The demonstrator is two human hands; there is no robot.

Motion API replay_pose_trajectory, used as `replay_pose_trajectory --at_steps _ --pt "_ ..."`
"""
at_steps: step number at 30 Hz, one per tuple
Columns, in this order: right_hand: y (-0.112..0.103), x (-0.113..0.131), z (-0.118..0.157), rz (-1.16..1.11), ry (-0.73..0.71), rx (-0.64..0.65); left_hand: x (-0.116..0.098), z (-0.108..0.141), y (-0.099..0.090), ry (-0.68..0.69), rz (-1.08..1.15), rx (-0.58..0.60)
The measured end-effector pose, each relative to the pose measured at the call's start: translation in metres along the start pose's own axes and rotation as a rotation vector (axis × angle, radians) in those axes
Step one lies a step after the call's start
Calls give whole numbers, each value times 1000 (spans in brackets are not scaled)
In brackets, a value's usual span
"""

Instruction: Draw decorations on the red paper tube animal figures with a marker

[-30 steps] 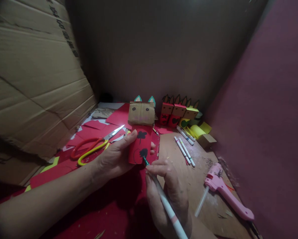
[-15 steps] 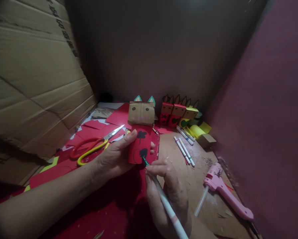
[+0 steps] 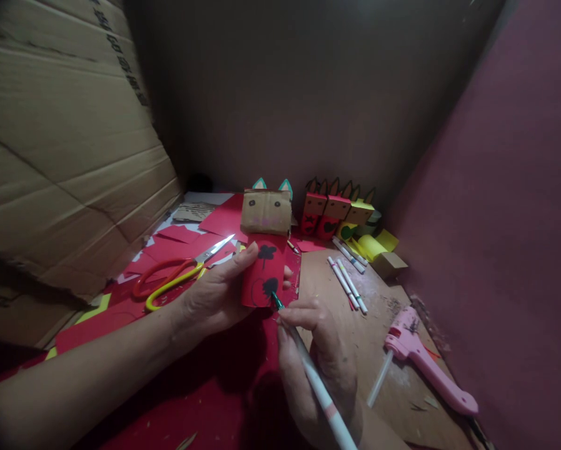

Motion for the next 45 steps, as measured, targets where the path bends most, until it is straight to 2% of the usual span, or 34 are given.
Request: replay_pose_trajectory --at_steps 6,11,17,22,26,34,39,45 --pt "-1 2 1 30 -17 -1 0 0 0 -1 11 4" --pt "-1 4 2 58 -31 83 0 1 1 14 5 21" --pt "-4 0 1 40 -1 14 -1 2 0 14 12 26" --pt "0 1 1 59 -18 70 0 1 0 3 5 25" --pt "-2 2 1 66 -18 20 -1 1 0 3 -5 5" --pt "-3 5 2 67 -34 60 0 1 1 19 2 41" --pt "-4 4 1 39 -25 10 0 0 -2 10 -6 49" --pt "-1 0 4 57 -12 75 0 -1 -3 24 -12 72"
Point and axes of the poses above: each hand's wrist, its own z-axis away from the middle knuckle, its own y-axis out of the palm, x = y × z, the point moved 6 cm from there along -z, towards the middle knuckle, and after that the axes turned 9 degrees about -x, right-handed, at the moved point
